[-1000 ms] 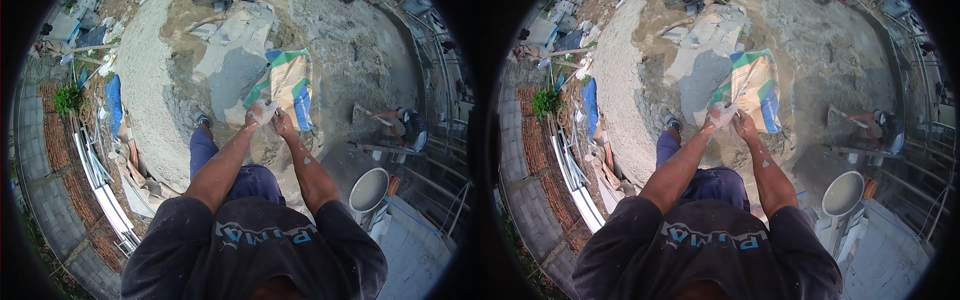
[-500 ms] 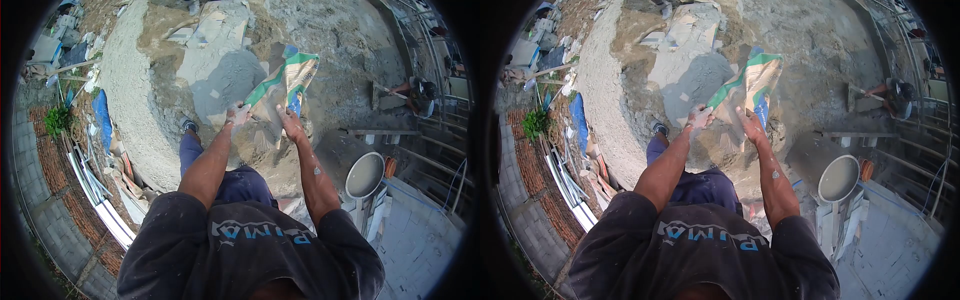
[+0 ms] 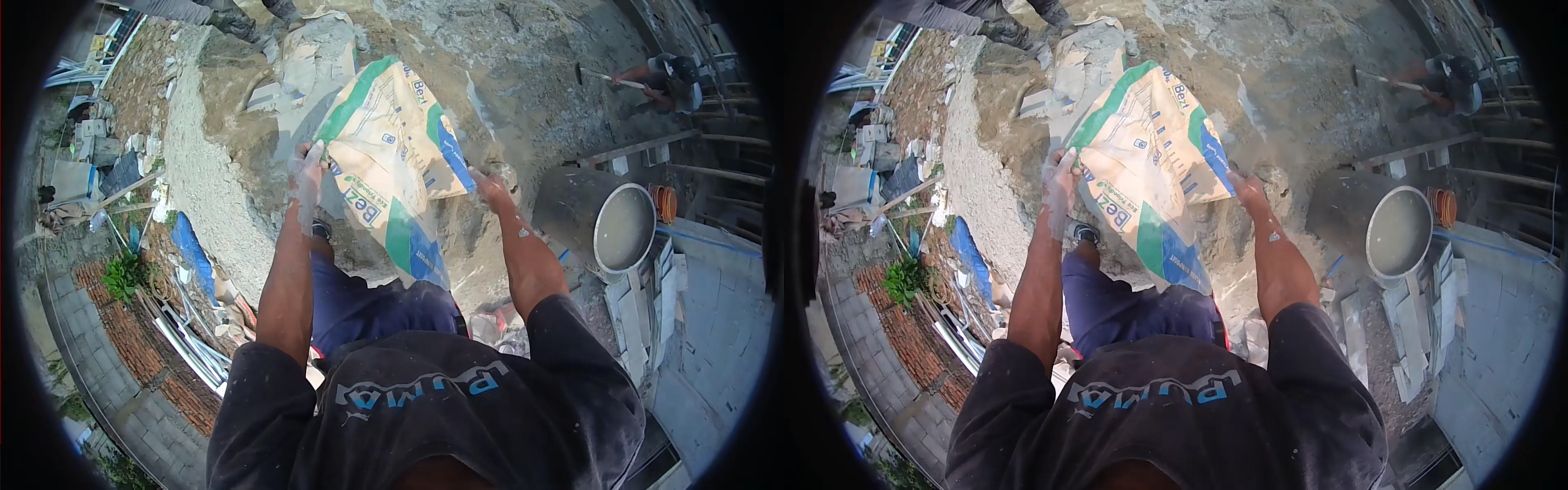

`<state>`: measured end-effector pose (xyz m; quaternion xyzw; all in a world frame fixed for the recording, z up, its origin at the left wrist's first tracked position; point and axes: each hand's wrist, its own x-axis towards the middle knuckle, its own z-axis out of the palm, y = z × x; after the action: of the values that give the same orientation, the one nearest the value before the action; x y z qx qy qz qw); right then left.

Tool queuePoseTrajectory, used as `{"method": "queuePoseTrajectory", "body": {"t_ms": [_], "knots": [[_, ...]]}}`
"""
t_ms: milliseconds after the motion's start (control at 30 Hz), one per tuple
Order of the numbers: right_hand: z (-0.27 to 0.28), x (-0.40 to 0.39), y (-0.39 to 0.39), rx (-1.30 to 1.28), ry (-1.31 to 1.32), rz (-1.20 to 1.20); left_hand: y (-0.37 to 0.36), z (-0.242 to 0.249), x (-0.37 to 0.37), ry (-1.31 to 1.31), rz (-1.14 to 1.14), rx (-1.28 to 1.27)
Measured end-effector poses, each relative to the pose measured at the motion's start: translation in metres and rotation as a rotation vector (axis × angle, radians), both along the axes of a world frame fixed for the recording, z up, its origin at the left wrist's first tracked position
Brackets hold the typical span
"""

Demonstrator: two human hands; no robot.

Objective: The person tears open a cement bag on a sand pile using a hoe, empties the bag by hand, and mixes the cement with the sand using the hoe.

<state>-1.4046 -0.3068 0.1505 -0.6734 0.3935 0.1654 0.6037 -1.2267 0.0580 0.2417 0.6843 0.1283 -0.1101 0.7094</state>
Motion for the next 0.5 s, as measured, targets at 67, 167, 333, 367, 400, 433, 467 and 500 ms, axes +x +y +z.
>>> {"method": "queuePoseTrajectory", "body": {"t_ms": [67, 167, 333, 367, 400, 433, 467, 500], "knots": [[-0.054, -0.042, 0.017, 0.047, 0.087, -0.019, 0.002, -0.001, 0.006, -0.081, -0.058, 0.243], [-0.129, -0.095, 0.039, 0.054, 0.238, -0.068, 0.001, 0.022, 0.009, -0.367, -0.11, 0.472], [-0.132, -0.101, 0.05, 0.032, 0.242, -0.22, 0.023, 0.074, 0.058, -0.277, -0.034, 0.508], [-0.141, -0.097, 0.049, 0.02, 0.218, -0.223, 0.038, 0.077, 0.075, -0.294, -0.05, 0.555], [-0.148, -0.086, 0.048, 0.011, 0.207, -0.21, 0.057, 0.078, 0.093, -0.308, -0.064, 0.605], [-0.161, -0.075, 0.046, 0.007, 0.18, -0.152, 0.063, 0.083, 0.102, -0.32, -0.062, 0.628], [-0.175, -0.064, 0.044, 0.003, 0.151, -0.096, 0.07, 0.088, 0.112, -0.333, -0.059, 0.65], [-0.172, -0.049, 0.045, 0.02, 0.137, -0.07, 0.077, 0.094, 0.118, -0.331, -0.069, 0.674]]}}
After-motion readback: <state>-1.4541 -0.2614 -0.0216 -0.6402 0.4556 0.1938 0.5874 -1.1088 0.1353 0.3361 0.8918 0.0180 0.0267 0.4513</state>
